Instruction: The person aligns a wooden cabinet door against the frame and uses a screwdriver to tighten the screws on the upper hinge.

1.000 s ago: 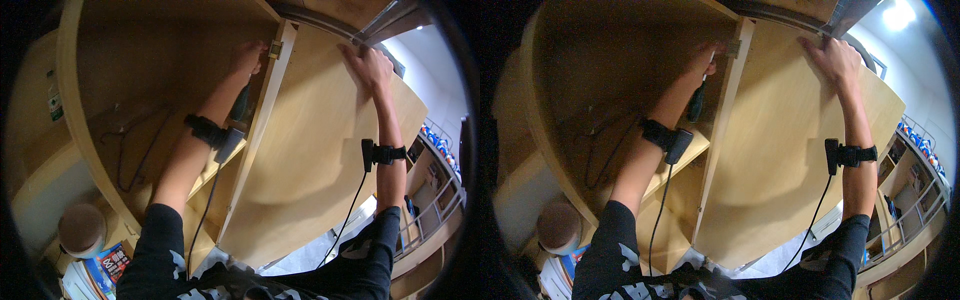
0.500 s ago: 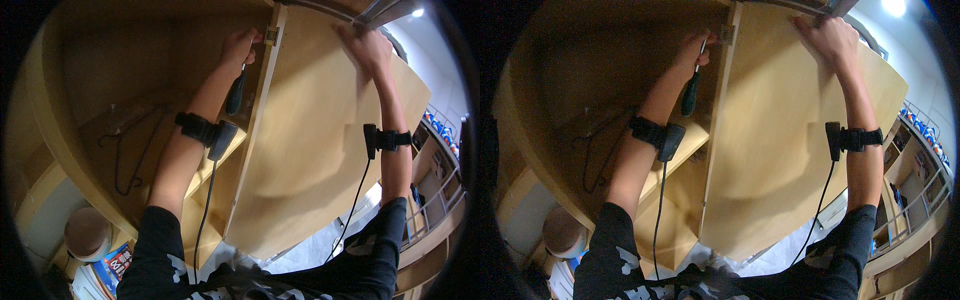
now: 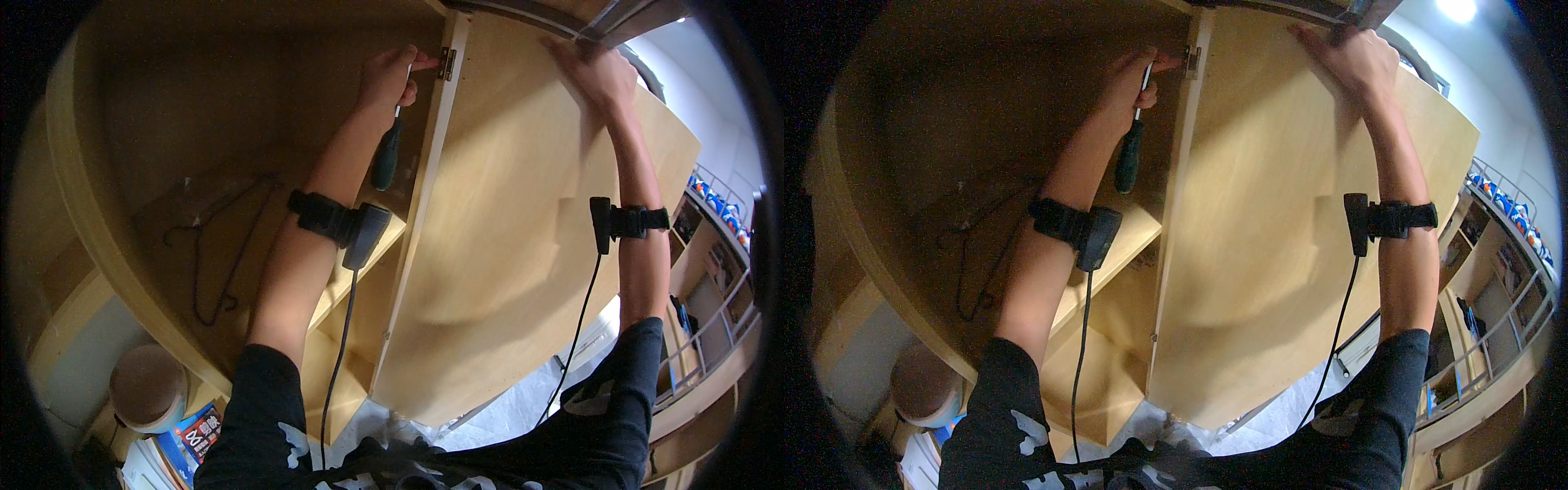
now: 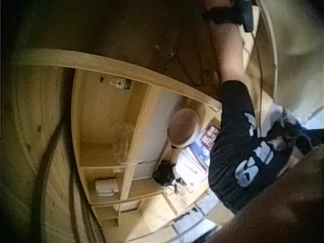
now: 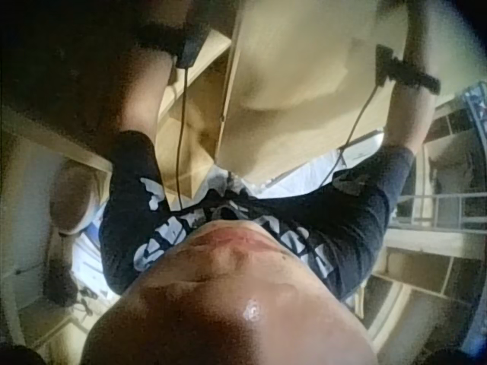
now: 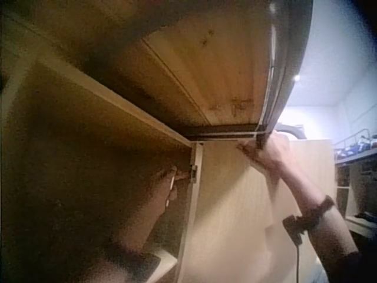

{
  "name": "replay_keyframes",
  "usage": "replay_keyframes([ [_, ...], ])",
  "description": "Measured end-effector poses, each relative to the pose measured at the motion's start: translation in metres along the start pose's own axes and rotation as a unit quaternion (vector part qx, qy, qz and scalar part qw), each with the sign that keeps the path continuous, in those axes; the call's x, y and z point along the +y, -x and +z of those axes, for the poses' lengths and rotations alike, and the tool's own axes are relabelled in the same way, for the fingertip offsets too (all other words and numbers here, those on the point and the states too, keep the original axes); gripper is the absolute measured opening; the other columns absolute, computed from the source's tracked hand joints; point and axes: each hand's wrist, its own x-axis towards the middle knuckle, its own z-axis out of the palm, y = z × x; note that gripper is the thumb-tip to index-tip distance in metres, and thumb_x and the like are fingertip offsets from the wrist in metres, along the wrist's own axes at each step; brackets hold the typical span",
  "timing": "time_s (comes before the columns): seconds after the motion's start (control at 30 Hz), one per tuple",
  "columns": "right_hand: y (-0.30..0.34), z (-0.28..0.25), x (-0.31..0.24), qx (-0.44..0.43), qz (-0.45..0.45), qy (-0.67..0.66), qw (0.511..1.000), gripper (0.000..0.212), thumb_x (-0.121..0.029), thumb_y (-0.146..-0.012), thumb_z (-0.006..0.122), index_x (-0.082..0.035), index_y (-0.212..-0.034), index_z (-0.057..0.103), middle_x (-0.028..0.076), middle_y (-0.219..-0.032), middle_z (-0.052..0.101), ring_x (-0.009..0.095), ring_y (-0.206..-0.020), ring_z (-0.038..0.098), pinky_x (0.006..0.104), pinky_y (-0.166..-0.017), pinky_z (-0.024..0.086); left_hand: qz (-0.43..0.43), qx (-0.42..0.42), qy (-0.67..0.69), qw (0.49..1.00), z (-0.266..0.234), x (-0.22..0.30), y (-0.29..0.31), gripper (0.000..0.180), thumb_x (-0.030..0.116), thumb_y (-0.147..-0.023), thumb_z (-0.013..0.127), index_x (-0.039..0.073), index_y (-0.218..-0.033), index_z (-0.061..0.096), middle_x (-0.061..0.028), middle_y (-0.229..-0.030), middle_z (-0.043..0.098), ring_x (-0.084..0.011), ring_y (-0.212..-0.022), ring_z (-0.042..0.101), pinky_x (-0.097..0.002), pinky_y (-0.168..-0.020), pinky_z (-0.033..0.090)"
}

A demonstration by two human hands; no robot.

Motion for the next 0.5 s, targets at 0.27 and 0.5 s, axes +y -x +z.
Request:
replay_keyframes([
  [0.27,-0.002,0.006,0.002,0.065,-0.022,-0.012,0.998,0.069,-0.073,-0.076,0.048,-0.012,-0.101,0.068,0.018,-0.09,0.068,0.036,-0.086,0.065,0.0413,-0.074,0.05,0.005,-0.016,0.004,1.0,0.01,0.004,0.003,0.023,0.022,-0.097,0.048,0.001,-0.095,0.058,-0.0132,-0.1,0.069,-0.0071,-0.042,0.039,-0.0211,-0.038,0.031],
  [0.5,-0.006,0.011,0.004,0.088,-0.036,-0.009,0.995,0.067,-0.074,-0.076,0.048,-0.013,-0.091,0.072,0.018,-0.08,0.068,0.035,-0.077,0.067,0.0413,-0.069,0.052,-0.003,-0.016,0.001,1.0,0.018,0.007,0.005,0.022,0.021,-0.096,0.049,0.002,-0.094,0.058,-0.0134,-0.1,0.069,-0.0075,-0.041,0.037,-0.0218,-0.037,0.03],
])
